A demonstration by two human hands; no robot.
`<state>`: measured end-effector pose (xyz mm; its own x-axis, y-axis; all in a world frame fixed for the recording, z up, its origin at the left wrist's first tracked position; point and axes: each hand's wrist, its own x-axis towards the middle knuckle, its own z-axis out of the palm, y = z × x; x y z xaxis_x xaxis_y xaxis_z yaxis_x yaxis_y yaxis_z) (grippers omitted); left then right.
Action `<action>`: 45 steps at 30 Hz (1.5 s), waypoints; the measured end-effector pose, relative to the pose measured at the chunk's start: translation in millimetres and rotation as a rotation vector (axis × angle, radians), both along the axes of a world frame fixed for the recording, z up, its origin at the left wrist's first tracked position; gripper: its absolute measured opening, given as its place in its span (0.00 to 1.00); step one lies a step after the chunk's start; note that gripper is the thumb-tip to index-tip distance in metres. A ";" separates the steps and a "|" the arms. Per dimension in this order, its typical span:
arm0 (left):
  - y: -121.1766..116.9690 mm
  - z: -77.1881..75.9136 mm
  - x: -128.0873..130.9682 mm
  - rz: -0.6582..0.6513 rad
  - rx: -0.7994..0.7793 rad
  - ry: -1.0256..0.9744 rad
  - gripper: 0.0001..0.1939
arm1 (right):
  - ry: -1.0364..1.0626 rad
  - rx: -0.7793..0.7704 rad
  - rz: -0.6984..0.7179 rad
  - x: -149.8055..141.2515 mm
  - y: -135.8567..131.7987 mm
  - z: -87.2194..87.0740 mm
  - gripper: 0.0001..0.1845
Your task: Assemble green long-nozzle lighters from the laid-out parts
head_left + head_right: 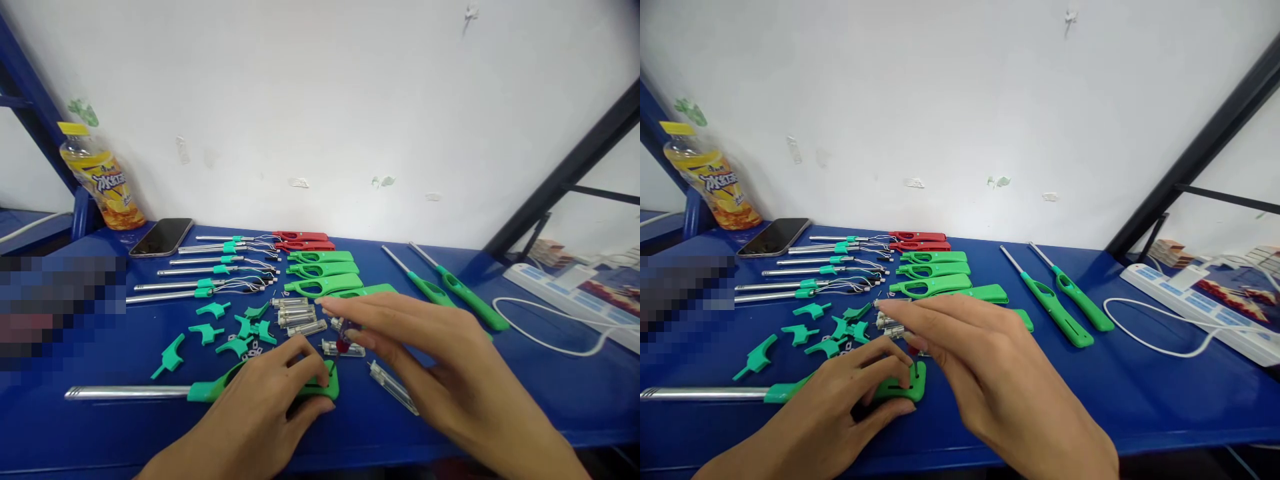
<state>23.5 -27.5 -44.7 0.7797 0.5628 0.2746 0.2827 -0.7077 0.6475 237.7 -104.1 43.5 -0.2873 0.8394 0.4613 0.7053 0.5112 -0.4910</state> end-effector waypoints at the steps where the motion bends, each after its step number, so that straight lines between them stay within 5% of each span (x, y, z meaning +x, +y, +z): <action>1: -0.2 -0.1 -0.1 -0.002 0.000 -0.002 0.10 | 0.013 -0.010 0.006 0.8 0.0 -0.5 0.26; 9: -1.0 -1.5 -0.6 0.000 -0.004 -0.009 0.12 | -0.004 0.023 -0.051 4.9 2.6 2.6 0.26; 15: 0.4 -1.2 0.4 -0.001 0.038 -0.026 0.13 | -0.020 0.065 -0.145 -5.3 4.1 2.4 0.02; 23: -2.5 -2.3 -1.6 0.043 0.134 0.003 0.15 | -0.164 0.251 -0.248 -4.7 14.5 -6.3 0.29; 27: -2.8 -7.2 1.4 0.068 0.292 -0.037 0.07 | -0.217 0.486 -0.220 -10.7 22.1 -12.2 0.33; 32: -1.0 -11.3 8.0 0.107 0.418 -0.068 0.19 | -0.197 0.534 -0.157 -19.9 24.6 -16.0 0.36; 35: -1.1 -10.4 8.9 0.103 0.450 -0.074 0.22 | -0.051 0.396 -0.088 -24.0 21.8 -13.9 0.33; 39: -1.9 -6.8 7.1 0.091 0.471 -0.063 0.23 | 0.302 -0.058 0.052 -18.6 17.3 -8.7 0.16; 45: -2.3 -3.5 6.5 0.058 0.463 -0.042 0.22 | 0.549 -0.541 0.238 1.7 14.5 -4.2 0.27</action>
